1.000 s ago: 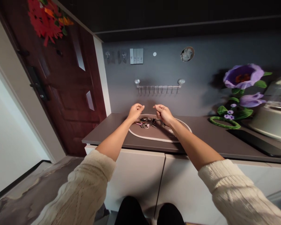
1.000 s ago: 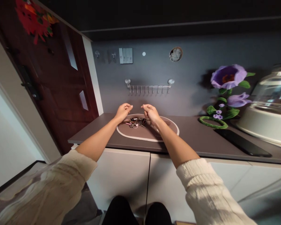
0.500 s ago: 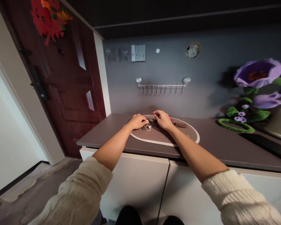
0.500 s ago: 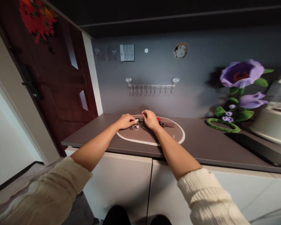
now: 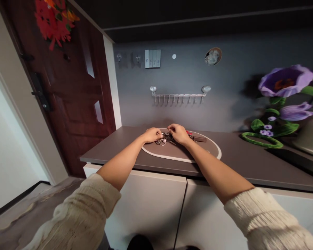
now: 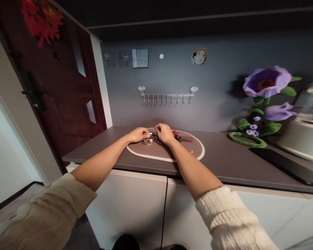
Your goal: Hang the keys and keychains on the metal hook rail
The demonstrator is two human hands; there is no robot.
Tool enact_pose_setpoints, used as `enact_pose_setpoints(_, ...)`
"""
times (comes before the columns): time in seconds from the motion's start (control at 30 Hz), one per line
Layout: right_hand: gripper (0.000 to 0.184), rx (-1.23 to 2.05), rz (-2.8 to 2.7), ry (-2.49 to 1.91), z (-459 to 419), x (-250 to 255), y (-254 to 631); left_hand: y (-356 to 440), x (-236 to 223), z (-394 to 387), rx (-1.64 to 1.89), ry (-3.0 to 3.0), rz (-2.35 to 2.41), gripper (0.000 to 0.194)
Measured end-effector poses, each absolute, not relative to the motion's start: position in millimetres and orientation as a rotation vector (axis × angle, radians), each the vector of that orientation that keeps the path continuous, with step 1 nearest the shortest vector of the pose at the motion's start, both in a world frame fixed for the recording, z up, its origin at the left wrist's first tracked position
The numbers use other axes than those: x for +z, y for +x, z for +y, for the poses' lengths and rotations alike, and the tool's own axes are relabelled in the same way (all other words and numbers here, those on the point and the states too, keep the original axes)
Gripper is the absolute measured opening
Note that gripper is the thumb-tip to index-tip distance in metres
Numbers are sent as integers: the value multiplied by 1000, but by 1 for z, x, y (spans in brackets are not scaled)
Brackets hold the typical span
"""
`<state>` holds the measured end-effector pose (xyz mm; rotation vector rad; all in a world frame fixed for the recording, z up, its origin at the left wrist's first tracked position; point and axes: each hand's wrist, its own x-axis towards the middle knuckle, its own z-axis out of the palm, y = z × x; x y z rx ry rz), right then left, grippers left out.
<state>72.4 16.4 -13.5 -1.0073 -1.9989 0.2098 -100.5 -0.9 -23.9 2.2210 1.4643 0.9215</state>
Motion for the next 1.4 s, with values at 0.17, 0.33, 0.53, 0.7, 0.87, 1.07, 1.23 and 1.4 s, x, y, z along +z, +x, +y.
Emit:
enact_pose_setpoints(0.17, 12, 168, -2047, -1010, 15, -12, 72, -97, -21, -6, 1002, 2085, 1437, 8)
enact_pose_setpoints(0.33, 16, 24, -2130, -1064, 15, -13, 72, -96, -20, -5, 1089, 2023, 1438, 6)
enact_pose_setpoints(0.53, 19, -40, -2171, -1073, 16, -13, 72, -97, -19, -2, 1162, 1937, 1390, 10)
enact_pose_setpoints(0.7, 21, -39, -2182, -1099, 16, -13, 71, -95, -14, -7, 1249, 1929, 1283, 8)
enact_pose_setpoints(0.87, 22, 28, -2163, -1065, 17, -13, 71, -96, -11, -6, 1412, 2036, 1158, 4)
enact_pose_setpoints(1.07, 15, 368, -2023, -929, 17, -11, 69, -97, -9, -4, 1545, 1997, 1150, 4)
enact_pose_setpoints(1.23, 22, 712, -1847, -816, 16, -11, 67, -95, -7, -6, 1597, 1932, 1174, 4)
enact_pose_setpoints(1.4, 25, 726, -1788, -760, 16, -9, 65, -94, -8, -7, 1573, 1890, 1150, 8)
